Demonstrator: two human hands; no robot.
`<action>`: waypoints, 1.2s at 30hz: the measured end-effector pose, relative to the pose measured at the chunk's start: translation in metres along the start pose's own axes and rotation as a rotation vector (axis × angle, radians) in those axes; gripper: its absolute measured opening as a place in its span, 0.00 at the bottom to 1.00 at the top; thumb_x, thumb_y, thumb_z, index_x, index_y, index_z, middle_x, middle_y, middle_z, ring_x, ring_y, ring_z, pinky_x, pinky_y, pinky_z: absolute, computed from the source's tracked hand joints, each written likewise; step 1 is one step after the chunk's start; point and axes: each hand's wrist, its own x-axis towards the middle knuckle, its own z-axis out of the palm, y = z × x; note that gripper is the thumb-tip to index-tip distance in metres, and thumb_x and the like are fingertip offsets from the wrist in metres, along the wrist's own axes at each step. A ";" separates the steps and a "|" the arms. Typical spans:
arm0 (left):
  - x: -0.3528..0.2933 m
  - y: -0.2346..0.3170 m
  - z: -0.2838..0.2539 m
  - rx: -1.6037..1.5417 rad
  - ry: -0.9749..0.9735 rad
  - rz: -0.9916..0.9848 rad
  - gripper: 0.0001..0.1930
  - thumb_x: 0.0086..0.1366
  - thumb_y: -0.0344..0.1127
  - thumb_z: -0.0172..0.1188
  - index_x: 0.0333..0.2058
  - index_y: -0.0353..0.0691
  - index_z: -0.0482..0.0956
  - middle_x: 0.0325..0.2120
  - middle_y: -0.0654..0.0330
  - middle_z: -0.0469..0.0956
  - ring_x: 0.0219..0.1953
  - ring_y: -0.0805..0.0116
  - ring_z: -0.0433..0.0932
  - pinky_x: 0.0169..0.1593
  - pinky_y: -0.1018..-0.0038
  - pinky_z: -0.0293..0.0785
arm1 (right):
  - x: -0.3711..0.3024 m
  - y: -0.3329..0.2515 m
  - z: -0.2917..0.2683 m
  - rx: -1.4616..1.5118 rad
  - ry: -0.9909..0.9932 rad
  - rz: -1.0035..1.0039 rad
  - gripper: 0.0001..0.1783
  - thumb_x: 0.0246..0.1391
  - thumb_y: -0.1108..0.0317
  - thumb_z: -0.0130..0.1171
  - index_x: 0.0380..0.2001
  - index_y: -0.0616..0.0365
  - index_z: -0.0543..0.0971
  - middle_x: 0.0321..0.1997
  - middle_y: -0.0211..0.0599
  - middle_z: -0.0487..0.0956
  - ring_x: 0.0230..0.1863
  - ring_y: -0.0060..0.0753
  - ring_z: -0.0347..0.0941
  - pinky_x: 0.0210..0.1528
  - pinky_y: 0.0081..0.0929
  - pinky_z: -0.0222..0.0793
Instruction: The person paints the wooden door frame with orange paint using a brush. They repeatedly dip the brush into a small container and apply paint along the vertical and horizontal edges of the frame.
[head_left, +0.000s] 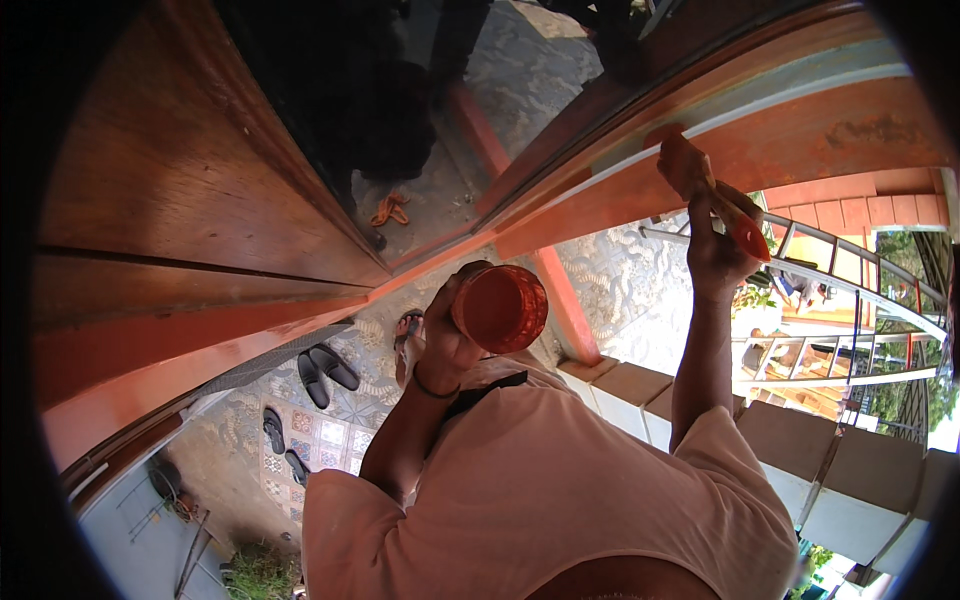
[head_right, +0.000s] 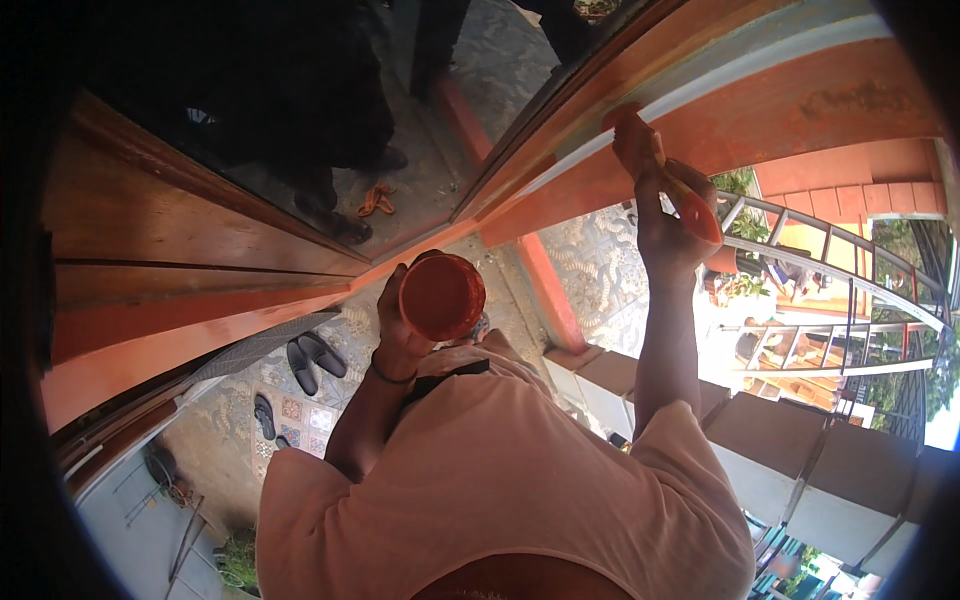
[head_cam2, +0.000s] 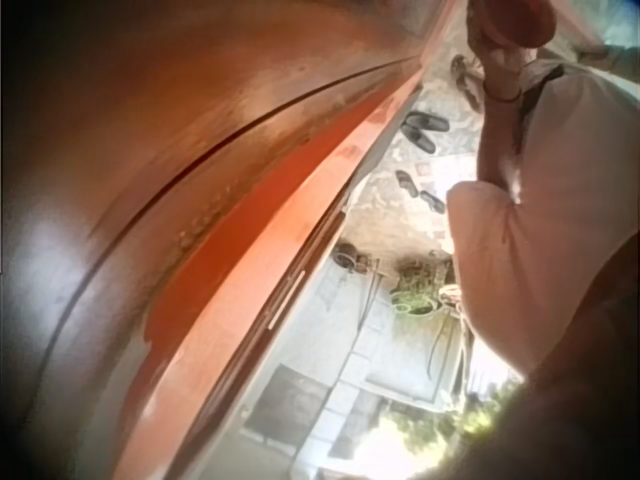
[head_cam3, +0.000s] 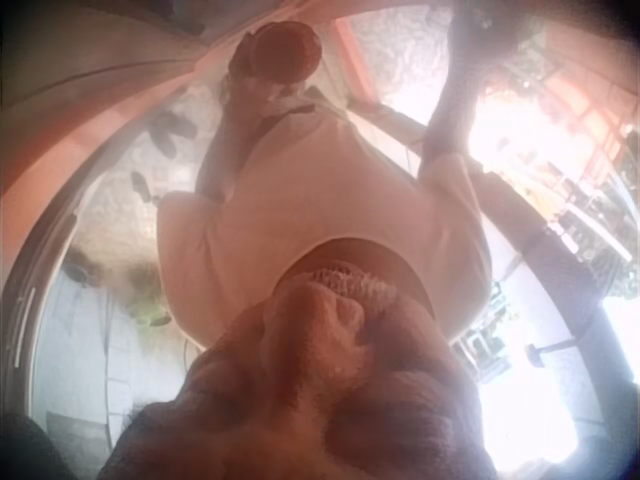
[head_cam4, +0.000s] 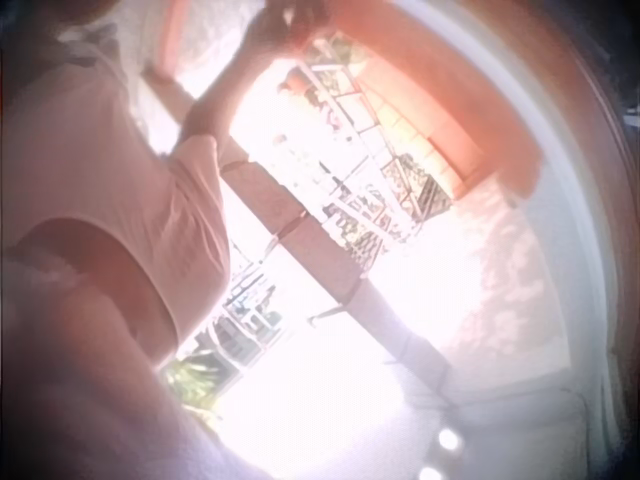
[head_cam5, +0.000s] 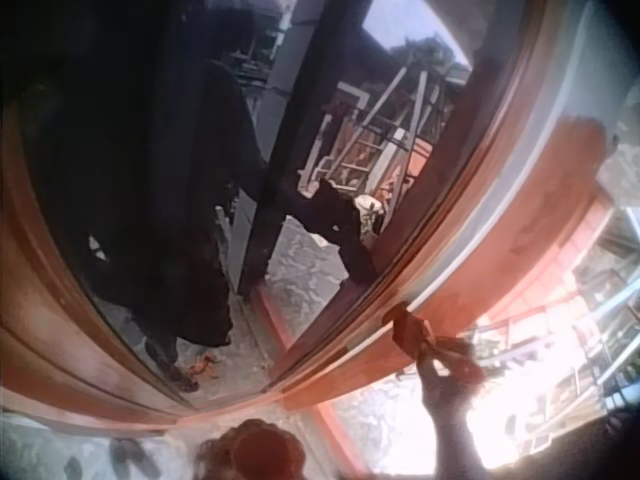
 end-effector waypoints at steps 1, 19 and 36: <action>0.000 0.000 0.003 -0.033 -0.021 -0.007 0.30 0.79 0.57 0.48 0.65 0.38 0.71 0.61 0.46 0.78 0.62 0.47 0.80 0.62 0.45 0.80 | -0.003 -0.001 0.000 -0.011 -0.031 0.027 0.13 0.58 0.79 0.73 0.45 0.66 0.82 0.45 0.42 0.87 0.42 0.31 0.85 0.47 0.30 0.82; -0.002 0.002 0.013 -0.096 -0.085 -0.001 0.25 0.78 0.48 0.52 0.63 0.34 0.72 0.59 0.47 0.79 0.63 0.50 0.78 0.68 0.48 0.76 | 0.009 0.018 0.017 0.020 -0.059 -0.088 0.08 0.58 0.78 0.73 0.40 0.64 0.85 0.43 0.39 0.87 0.40 0.28 0.86 0.43 0.25 0.81; -0.002 -0.001 0.001 -0.059 -0.036 0.005 0.31 0.80 0.60 0.46 0.66 0.41 0.71 0.61 0.45 0.77 0.63 0.43 0.78 0.62 0.41 0.80 | 0.038 0.009 -0.007 -0.135 0.057 -0.093 0.12 0.58 0.74 0.75 0.42 0.65 0.84 0.42 0.42 0.87 0.40 0.31 0.86 0.45 0.27 0.83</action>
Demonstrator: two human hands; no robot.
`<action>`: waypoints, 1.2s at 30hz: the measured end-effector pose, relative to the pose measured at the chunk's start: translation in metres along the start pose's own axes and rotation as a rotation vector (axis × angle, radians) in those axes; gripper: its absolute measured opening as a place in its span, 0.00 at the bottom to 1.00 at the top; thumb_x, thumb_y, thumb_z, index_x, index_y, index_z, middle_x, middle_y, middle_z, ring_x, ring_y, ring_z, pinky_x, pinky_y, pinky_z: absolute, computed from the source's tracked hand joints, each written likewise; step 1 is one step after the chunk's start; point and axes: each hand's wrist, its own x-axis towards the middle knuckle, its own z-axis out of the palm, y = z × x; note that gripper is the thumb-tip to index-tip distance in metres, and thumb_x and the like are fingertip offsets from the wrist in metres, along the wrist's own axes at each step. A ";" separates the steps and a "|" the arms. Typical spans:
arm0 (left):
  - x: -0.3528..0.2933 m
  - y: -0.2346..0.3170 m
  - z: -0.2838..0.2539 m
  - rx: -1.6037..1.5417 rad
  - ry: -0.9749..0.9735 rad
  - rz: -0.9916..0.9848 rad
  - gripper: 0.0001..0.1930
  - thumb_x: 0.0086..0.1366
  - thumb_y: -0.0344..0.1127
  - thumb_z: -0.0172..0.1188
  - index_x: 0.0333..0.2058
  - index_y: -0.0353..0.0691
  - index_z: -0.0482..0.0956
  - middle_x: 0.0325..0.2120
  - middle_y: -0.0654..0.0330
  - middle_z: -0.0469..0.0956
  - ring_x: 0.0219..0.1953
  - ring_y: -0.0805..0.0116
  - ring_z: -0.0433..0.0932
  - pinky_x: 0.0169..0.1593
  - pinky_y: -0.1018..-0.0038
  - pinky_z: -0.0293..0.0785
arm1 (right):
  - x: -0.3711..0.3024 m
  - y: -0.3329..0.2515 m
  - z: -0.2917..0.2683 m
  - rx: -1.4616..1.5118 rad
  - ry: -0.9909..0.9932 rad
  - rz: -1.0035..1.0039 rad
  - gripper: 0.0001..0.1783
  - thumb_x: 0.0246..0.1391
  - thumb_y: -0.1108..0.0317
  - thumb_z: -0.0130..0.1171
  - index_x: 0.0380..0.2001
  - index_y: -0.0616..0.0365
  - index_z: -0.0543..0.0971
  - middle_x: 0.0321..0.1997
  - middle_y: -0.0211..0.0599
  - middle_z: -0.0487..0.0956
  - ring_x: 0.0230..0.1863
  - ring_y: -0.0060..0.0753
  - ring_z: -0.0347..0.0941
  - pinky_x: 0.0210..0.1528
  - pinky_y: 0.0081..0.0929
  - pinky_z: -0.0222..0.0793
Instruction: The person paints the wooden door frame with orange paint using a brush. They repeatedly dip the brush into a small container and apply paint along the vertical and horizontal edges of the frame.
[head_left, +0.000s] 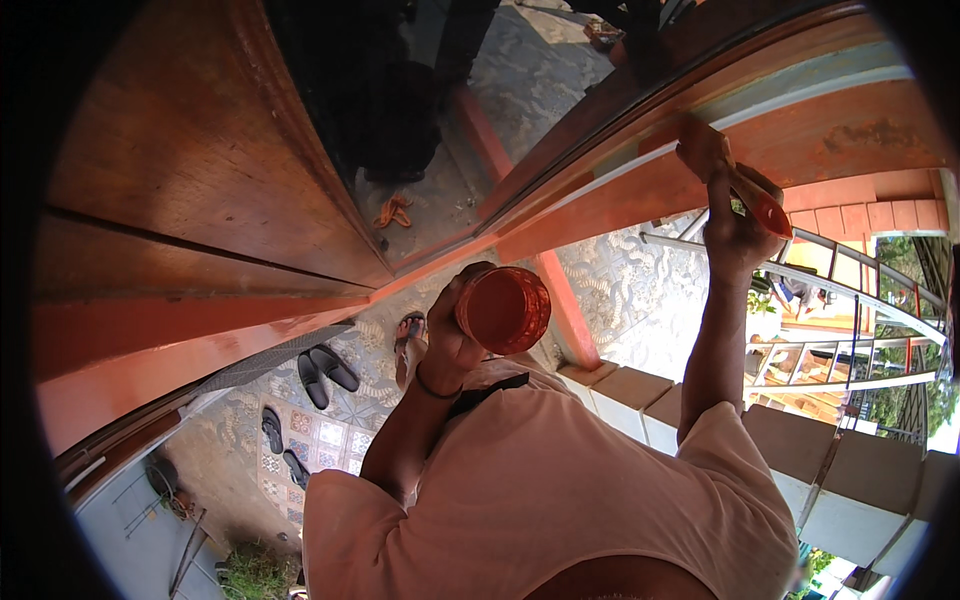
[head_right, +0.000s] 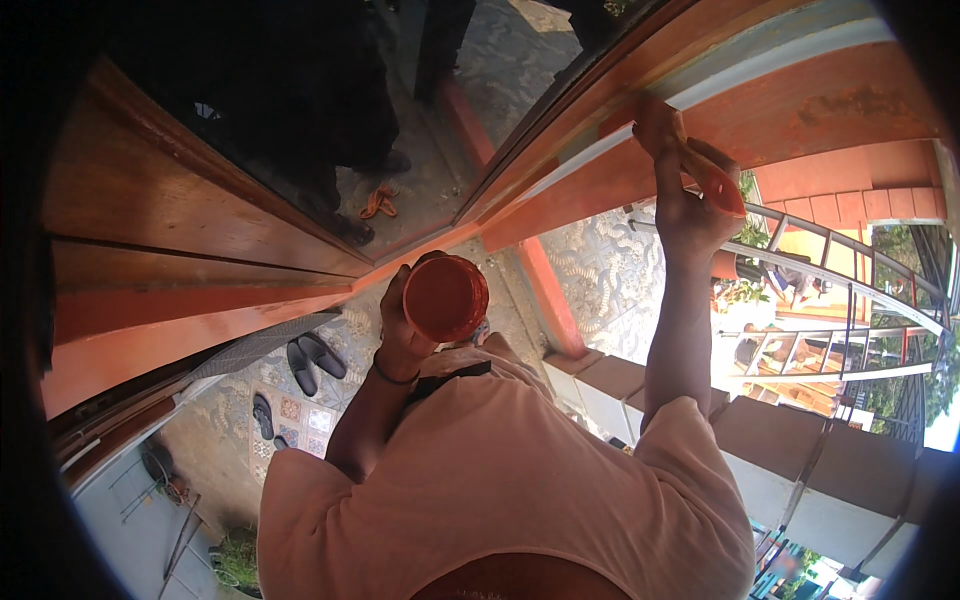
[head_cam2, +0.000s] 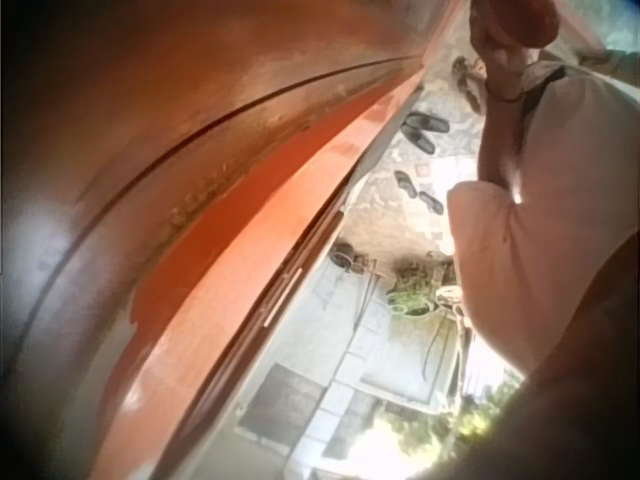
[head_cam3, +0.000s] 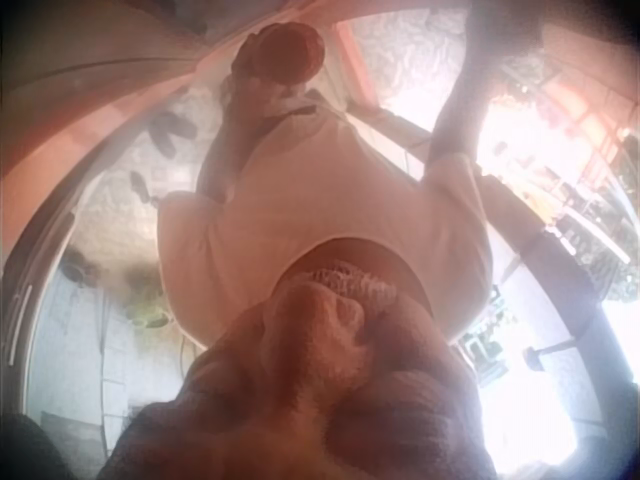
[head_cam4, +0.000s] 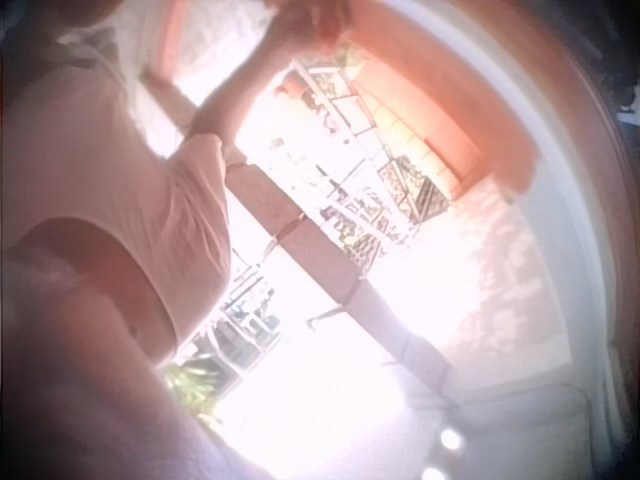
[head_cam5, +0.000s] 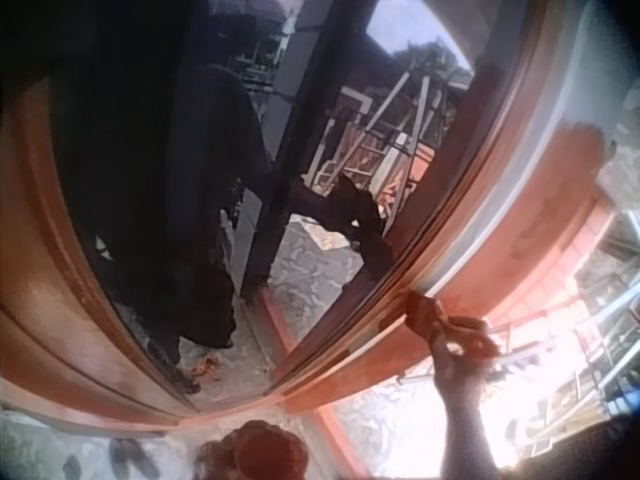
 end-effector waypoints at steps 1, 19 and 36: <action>0.000 0.001 0.003 -0.012 -0.013 -0.001 0.29 0.79 0.56 0.48 0.65 0.39 0.71 0.61 0.46 0.78 0.64 0.46 0.78 0.64 0.43 0.78 | -0.004 -0.003 -0.001 0.031 -0.006 0.036 0.12 0.58 0.75 0.75 0.42 0.65 0.83 0.42 0.42 0.87 0.41 0.31 0.86 0.46 0.27 0.83; 0.001 0.001 0.011 -0.021 -0.064 0.024 0.25 0.78 0.47 0.54 0.63 0.32 0.72 0.59 0.47 0.79 0.64 0.51 0.78 0.69 0.49 0.74 | -0.079 0.016 0.052 0.113 -0.250 0.192 0.07 0.60 0.74 0.72 0.40 0.61 0.84 0.41 0.36 0.88 0.39 0.27 0.86 0.43 0.26 0.81; 0.004 0.001 0.010 -0.051 -0.079 0.027 0.23 0.79 0.45 0.52 0.61 0.31 0.73 0.58 0.47 0.80 0.63 0.52 0.79 0.69 0.51 0.76 | -0.054 0.003 0.044 0.188 -0.178 0.125 0.08 0.61 0.75 0.72 0.41 0.63 0.83 0.42 0.41 0.88 0.42 0.30 0.87 0.46 0.27 0.82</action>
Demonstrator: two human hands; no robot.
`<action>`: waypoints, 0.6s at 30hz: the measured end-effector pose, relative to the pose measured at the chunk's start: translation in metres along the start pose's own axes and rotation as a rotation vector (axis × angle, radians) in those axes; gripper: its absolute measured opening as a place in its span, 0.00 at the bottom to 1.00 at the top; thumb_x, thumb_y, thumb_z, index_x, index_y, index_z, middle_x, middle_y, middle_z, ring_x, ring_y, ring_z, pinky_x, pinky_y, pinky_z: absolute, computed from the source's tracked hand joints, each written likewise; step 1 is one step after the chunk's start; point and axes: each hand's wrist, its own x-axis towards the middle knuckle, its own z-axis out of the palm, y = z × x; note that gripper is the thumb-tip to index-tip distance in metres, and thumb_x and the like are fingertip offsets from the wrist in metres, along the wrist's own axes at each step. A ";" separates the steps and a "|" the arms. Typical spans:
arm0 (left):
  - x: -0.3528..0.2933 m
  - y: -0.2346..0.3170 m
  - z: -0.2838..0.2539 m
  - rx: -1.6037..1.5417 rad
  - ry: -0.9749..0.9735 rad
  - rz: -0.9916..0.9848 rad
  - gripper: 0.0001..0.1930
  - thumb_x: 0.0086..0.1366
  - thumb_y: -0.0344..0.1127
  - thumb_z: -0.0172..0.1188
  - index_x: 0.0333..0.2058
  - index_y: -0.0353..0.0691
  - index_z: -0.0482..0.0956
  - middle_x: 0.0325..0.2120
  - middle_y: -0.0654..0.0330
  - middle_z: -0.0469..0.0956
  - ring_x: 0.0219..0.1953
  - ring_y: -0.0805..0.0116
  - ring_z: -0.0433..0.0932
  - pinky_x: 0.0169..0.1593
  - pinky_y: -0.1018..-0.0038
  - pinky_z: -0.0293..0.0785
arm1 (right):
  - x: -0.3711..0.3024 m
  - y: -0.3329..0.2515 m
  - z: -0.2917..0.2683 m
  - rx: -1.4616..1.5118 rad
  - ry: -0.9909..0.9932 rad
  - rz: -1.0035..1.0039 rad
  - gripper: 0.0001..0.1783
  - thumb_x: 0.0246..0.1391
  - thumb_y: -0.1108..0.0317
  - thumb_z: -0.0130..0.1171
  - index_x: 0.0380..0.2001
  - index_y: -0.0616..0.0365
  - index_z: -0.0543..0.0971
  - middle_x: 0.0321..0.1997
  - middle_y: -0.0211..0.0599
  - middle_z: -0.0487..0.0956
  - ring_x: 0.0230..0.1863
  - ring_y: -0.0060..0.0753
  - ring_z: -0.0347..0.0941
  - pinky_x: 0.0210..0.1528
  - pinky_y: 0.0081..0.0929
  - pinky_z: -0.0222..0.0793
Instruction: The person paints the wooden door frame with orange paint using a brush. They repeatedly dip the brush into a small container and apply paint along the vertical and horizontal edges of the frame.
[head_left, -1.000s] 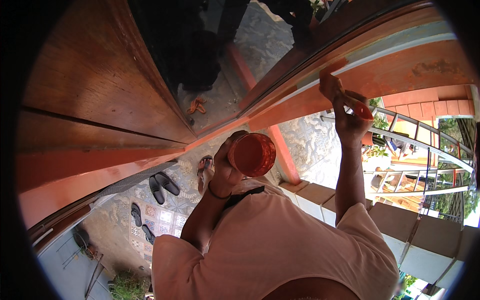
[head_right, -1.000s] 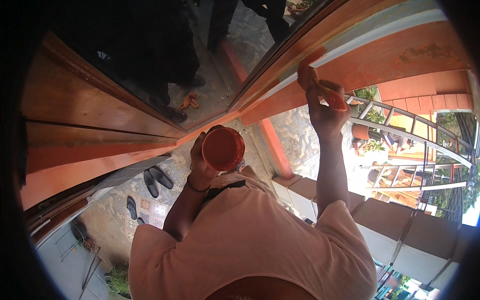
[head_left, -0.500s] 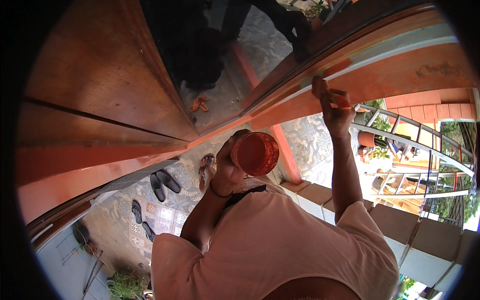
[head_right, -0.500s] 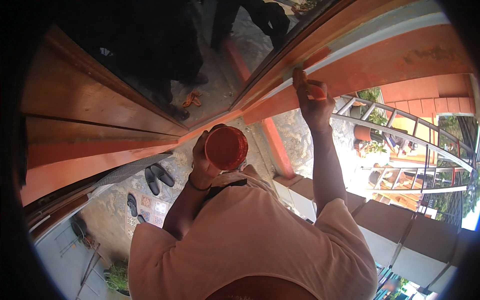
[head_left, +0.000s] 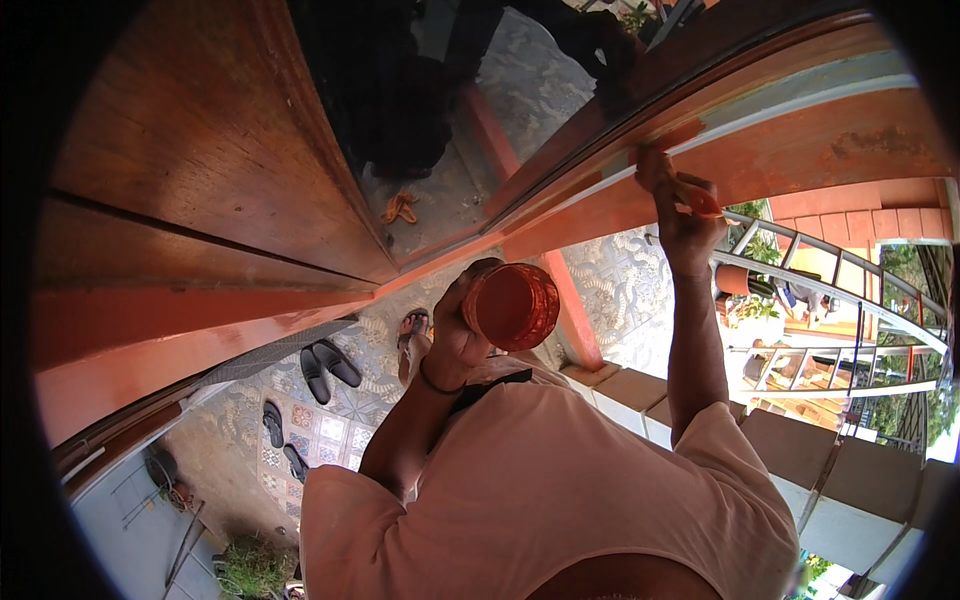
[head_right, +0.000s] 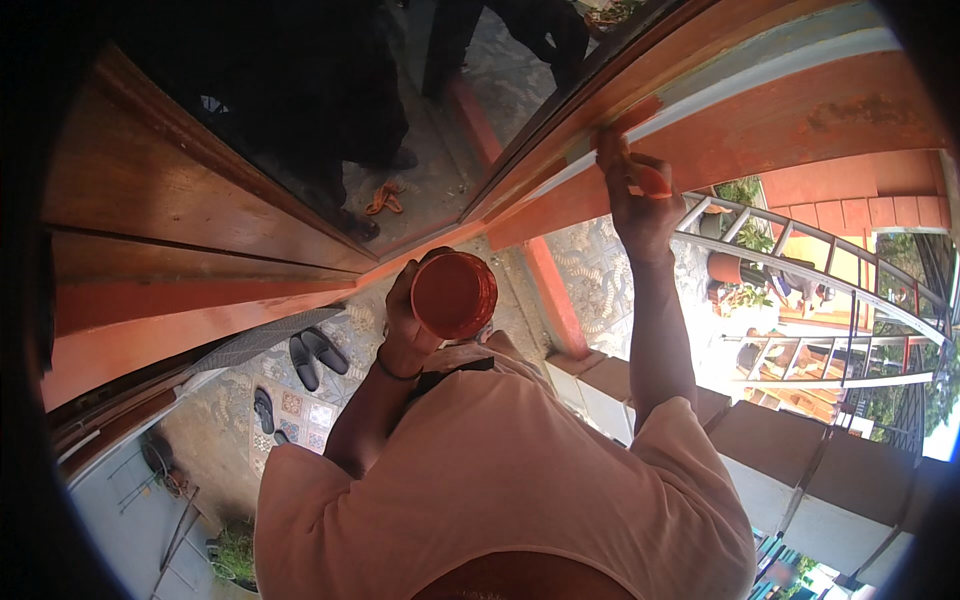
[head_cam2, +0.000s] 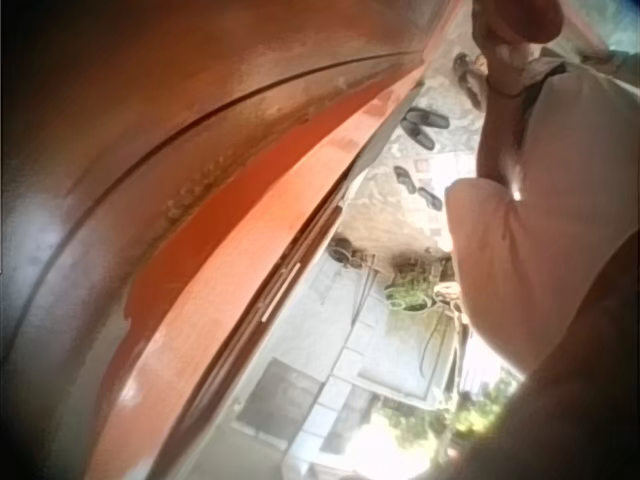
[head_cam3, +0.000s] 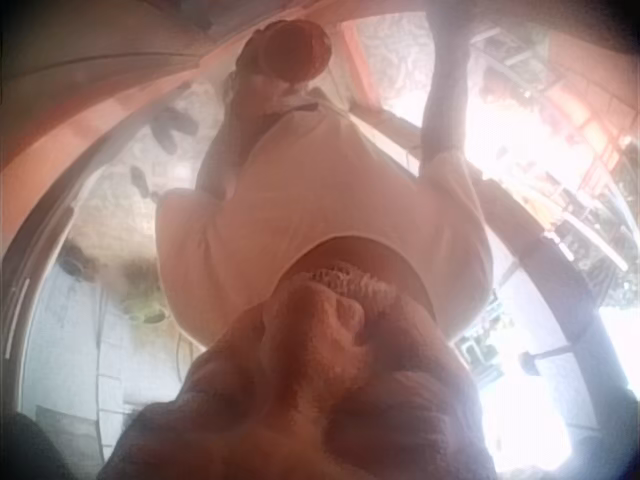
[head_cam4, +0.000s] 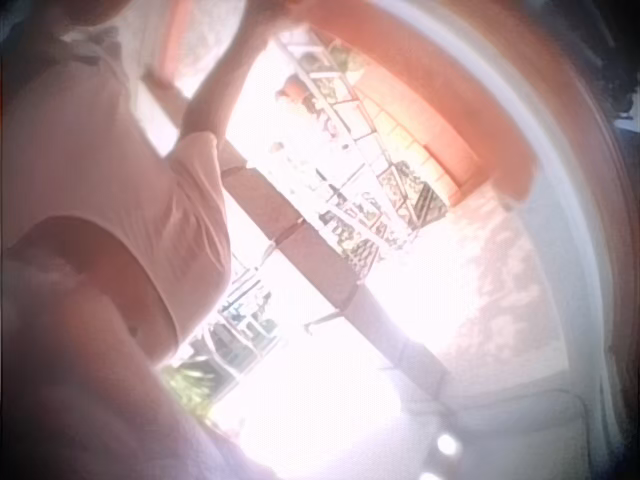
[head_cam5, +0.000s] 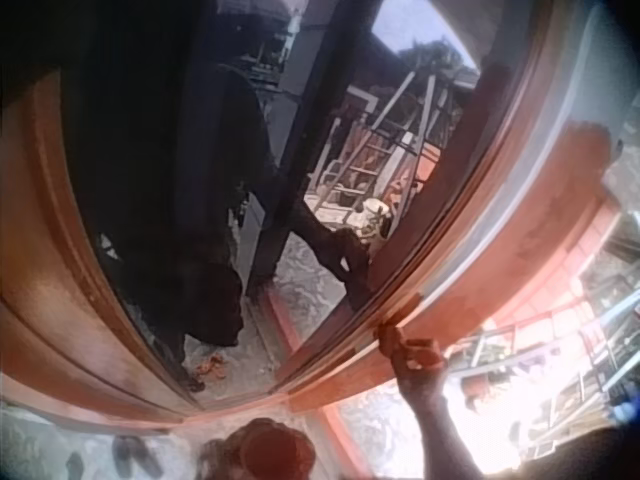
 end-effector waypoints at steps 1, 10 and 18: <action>0.000 0.000 0.000 0.002 0.002 0.000 0.23 0.79 0.45 0.52 0.61 0.31 0.73 0.58 0.47 0.80 0.63 0.52 0.79 0.69 0.50 0.76 | 0.002 -0.002 -0.001 -0.022 -0.003 -0.037 0.08 0.62 0.75 0.71 0.41 0.64 0.82 0.40 0.42 0.88 0.42 0.30 0.88 0.44 0.27 0.84; 0.002 0.000 0.002 0.035 0.000 -0.005 0.24 0.78 0.46 0.53 0.61 0.32 0.74 0.58 0.47 0.80 0.63 0.52 0.79 0.69 0.50 0.76 | 0.016 -0.010 -0.012 0.033 0.078 -0.031 0.08 0.57 0.76 0.74 0.40 0.63 0.86 0.43 0.40 0.87 0.41 0.31 0.87 0.43 0.26 0.82; 0.001 0.001 0.003 0.051 0.027 -0.013 0.25 0.78 0.47 0.53 0.61 0.32 0.74 0.59 0.47 0.80 0.63 0.52 0.79 0.68 0.50 0.76 | 0.034 -0.008 -0.029 -0.112 0.111 -0.136 0.11 0.57 0.74 0.75 0.42 0.65 0.84 0.44 0.42 0.87 0.40 0.32 0.87 0.41 0.26 0.84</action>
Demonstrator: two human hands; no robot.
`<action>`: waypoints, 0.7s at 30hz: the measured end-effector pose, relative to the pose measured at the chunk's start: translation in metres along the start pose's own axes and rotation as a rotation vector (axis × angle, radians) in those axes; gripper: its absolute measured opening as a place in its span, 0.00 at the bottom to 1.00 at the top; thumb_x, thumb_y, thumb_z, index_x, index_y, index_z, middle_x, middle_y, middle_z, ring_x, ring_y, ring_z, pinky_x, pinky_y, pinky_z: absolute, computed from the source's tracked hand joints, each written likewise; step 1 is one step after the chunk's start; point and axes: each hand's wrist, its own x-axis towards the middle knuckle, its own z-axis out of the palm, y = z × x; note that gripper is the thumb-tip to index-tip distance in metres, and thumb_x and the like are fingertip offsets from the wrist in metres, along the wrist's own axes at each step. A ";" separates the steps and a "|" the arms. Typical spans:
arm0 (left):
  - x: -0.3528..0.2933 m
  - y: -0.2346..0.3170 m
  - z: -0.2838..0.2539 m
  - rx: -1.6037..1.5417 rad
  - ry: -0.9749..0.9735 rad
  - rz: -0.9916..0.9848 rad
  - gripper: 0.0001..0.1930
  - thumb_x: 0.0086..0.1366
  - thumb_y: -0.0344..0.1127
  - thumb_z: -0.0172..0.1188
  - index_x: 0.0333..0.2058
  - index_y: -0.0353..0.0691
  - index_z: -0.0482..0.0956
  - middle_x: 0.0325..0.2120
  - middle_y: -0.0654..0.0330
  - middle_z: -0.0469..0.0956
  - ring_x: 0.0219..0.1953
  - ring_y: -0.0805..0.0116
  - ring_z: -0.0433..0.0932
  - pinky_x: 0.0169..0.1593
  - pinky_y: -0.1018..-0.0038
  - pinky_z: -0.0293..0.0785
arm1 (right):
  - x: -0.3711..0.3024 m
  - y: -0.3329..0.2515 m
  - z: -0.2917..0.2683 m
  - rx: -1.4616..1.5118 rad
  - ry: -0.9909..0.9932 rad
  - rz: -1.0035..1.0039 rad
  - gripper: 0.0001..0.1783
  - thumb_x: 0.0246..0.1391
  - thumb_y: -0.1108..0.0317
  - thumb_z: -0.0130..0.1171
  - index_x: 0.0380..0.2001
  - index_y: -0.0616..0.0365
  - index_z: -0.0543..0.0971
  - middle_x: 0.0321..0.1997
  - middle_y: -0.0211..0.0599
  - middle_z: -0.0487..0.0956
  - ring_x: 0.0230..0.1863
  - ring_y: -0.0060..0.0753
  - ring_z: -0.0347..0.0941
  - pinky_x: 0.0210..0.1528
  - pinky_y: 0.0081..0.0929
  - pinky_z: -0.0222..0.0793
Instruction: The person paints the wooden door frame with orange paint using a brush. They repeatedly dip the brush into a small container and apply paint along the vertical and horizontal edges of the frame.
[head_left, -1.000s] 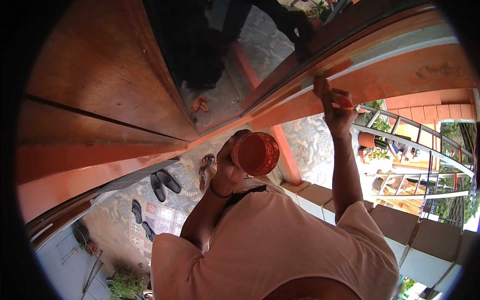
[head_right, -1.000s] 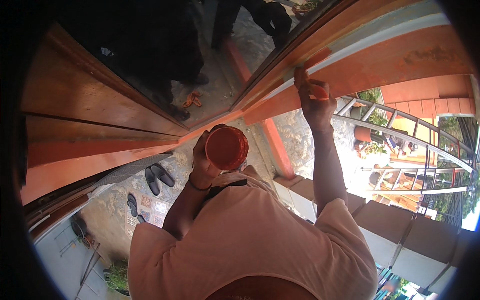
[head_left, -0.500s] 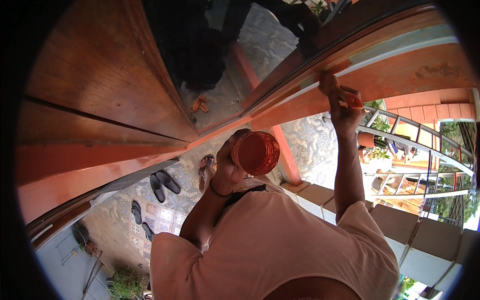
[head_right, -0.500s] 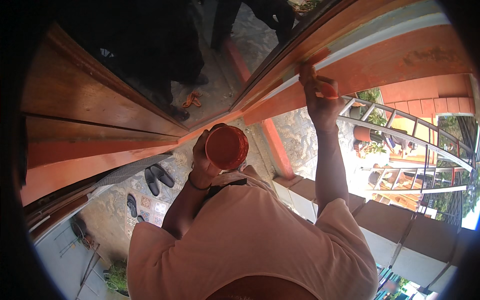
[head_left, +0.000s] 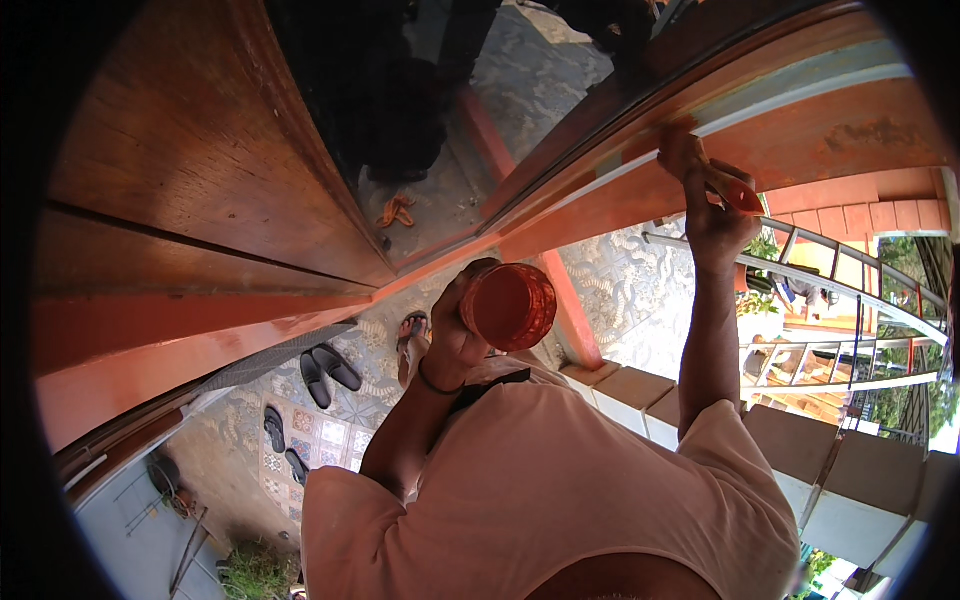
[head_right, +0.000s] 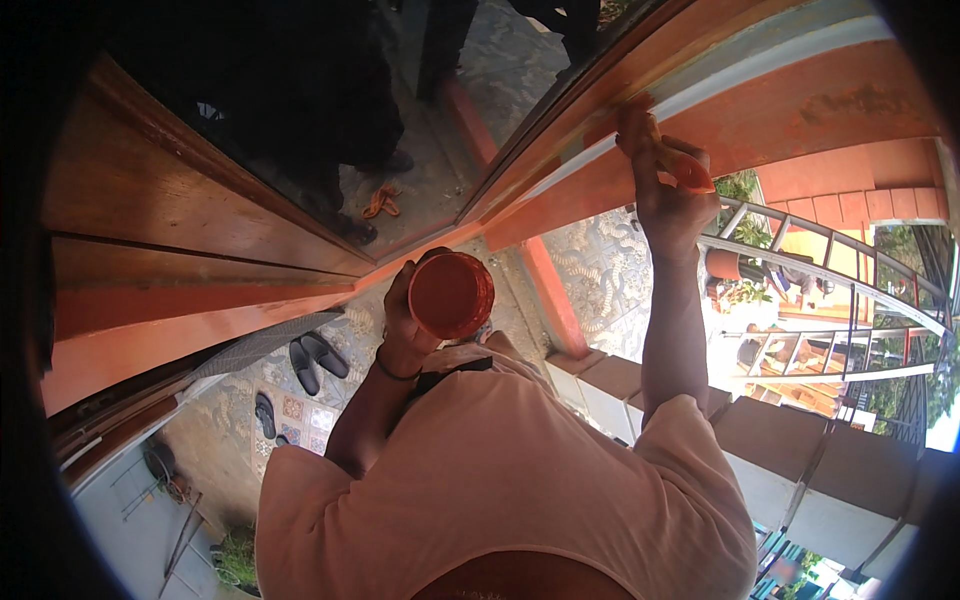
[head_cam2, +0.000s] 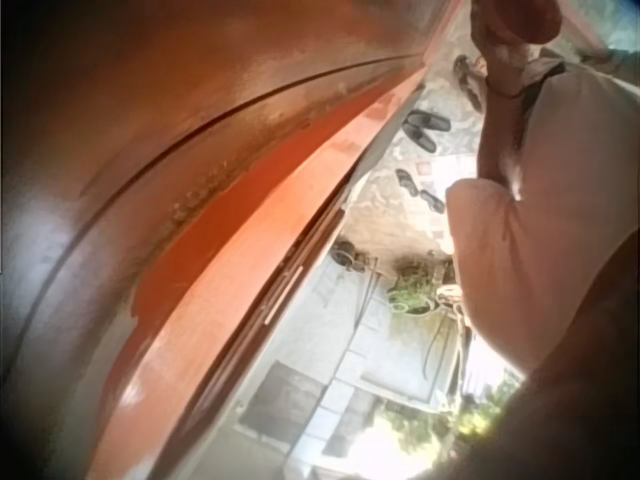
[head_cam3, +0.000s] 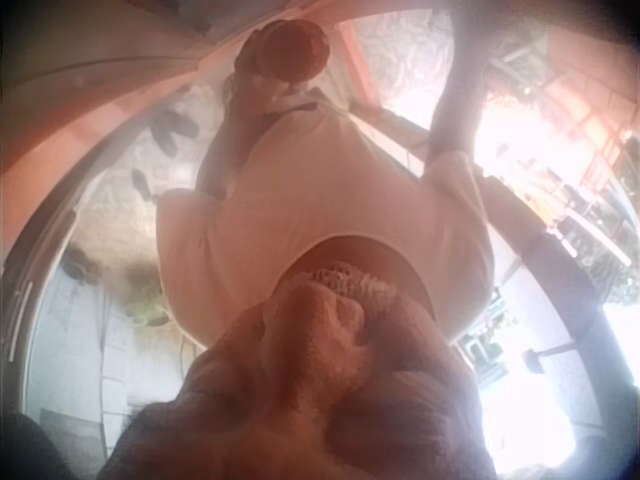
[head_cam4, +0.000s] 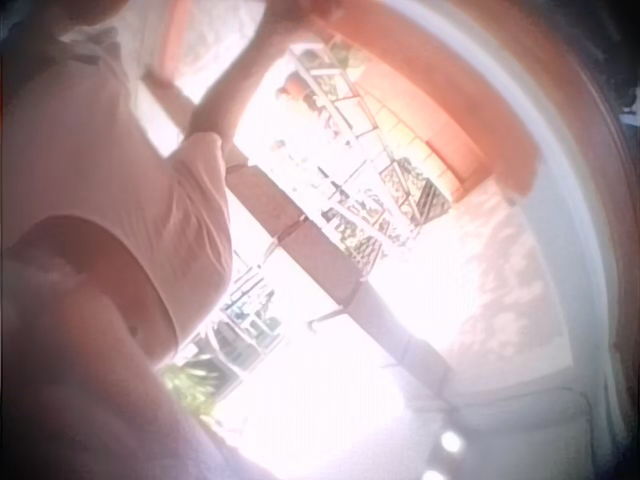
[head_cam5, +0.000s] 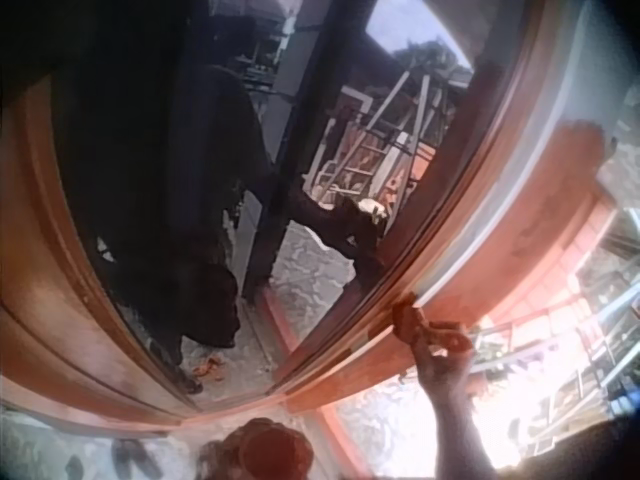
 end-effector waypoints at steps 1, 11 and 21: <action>0.000 0.000 0.000 -0.004 0.002 0.001 0.25 0.78 0.47 0.53 0.61 0.32 0.74 0.59 0.47 0.80 0.63 0.52 0.79 0.69 0.49 0.75 | 0.003 0.000 -0.001 0.027 0.011 -0.011 0.12 0.57 0.74 0.75 0.42 0.65 0.84 0.44 0.42 0.87 0.39 0.32 0.87 0.41 0.26 0.84; -0.002 -0.001 -0.007 0.088 0.056 0.001 0.30 0.79 0.57 0.48 0.64 0.38 0.71 0.60 0.46 0.78 0.62 0.48 0.80 0.62 0.45 0.80 | 0.047 -0.021 -0.025 -0.054 0.094 0.026 0.14 0.56 0.72 0.77 0.42 0.68 0.84 0.42 0.41 0.88 0.39 0.31 0.87 0.45 0.27 0.85; 0.002 -0.001 -0.013 0.131 0.067 -0.009 0.32 0.79 0.62 0.46 0.66 0.41 0.70 0.61 0.46 0.77 0.62 0.45 0.79 0.60 0.43 0.82 | 0.087 -0.029 -0.054 -0.224 0.194 0.098 0.17 0.54 0.73 0.79 0.43 0.70 0.84 0.42 0.44 0.89 0.41 0.32 0.87 0.47 0.29 0.85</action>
